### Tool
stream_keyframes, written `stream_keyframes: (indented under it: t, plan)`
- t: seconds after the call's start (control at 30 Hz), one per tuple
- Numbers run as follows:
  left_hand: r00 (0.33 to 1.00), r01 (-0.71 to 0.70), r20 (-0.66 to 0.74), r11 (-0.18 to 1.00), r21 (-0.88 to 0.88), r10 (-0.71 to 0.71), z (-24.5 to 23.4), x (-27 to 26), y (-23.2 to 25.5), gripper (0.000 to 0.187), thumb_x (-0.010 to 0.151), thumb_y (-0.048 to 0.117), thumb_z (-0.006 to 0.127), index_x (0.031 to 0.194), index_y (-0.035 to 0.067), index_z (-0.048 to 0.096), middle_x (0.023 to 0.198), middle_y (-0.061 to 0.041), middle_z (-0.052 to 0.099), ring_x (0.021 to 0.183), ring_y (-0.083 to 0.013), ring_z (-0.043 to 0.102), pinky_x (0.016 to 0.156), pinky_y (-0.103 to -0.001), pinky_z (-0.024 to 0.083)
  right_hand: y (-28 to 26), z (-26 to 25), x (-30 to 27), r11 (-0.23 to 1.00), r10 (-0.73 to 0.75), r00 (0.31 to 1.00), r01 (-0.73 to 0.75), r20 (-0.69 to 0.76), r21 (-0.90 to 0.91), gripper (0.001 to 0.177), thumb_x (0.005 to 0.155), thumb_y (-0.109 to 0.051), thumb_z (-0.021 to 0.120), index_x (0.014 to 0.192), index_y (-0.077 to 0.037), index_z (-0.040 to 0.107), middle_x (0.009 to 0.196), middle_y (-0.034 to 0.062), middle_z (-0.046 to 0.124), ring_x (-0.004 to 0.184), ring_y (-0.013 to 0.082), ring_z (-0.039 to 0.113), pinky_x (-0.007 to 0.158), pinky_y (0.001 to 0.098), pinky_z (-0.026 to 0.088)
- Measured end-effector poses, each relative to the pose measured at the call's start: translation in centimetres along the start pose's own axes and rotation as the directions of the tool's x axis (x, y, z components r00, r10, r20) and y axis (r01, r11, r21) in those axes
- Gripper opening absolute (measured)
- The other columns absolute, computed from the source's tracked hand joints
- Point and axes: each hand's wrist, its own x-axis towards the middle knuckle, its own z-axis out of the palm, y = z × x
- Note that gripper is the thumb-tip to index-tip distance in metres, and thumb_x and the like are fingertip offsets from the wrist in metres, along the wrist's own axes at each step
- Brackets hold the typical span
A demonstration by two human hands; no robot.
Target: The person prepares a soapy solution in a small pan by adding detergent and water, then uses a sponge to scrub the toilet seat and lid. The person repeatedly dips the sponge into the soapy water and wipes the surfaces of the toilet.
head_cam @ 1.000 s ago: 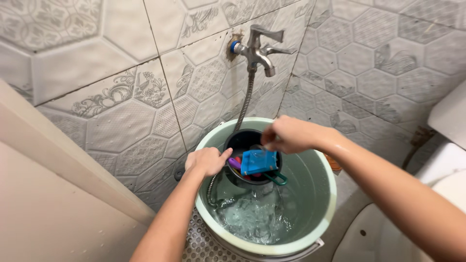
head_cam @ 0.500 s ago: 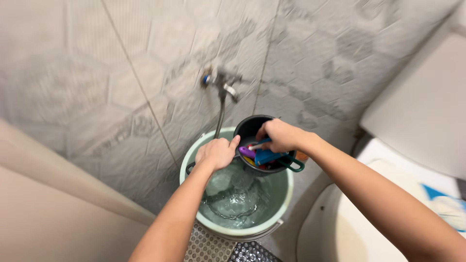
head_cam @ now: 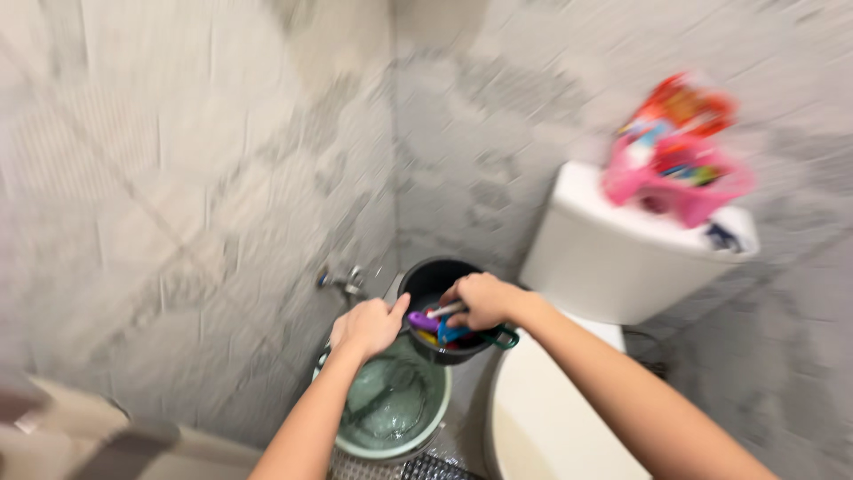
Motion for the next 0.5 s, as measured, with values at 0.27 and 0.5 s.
stream_keyframes:
  t: [0.27, 0.5]
  plan:
    - [0.987, -0.053, 0.148, 0.998, -0.025, 0.056, -9.6, -7.8, 12.0, 0.068, 0.095, 0.069, 0.038, 0.081, 0.019, 0.083, 0.087, -0.003, 0.079, 0.097, -0.0251, 0.074, 0.089, -0.039, 0.054, -3.0, -11.5, -11.6, 0.964, 0.264, 0.964, -0.264, 0.02, -0.021, 0.057, 0.076, -0.041, 0.084, 0.125, -0.015, 0.071, 0.112, 0.0103, 0.075, 0.112, 0.0272, 0.067, 0.098, 0.0423, 0.048]
    - [0.952, -0.177, 0.256, 0.984, 0.026, 0.165, -9.4, -9.5, 21.0, 0.07, 0.097, 0.069, 0.036, 0.077, 0.02, 0.082, 0.079, -0.008, 0.078, 0.087, -0.0252, 0.077, 0.083, -0.039, 0.055, 1.5, -11.6, -18.9, 0.907, 0.414, 0.909, -0.417, -0.053, -0.056, 0.046, 0.079, -0.035, 0.083, 0.118, -0.013, 0.073, 0.118, 0.0081, 0.07, 0.116, 0.028, 0.064, 0.097, 0.0444, 0.049]
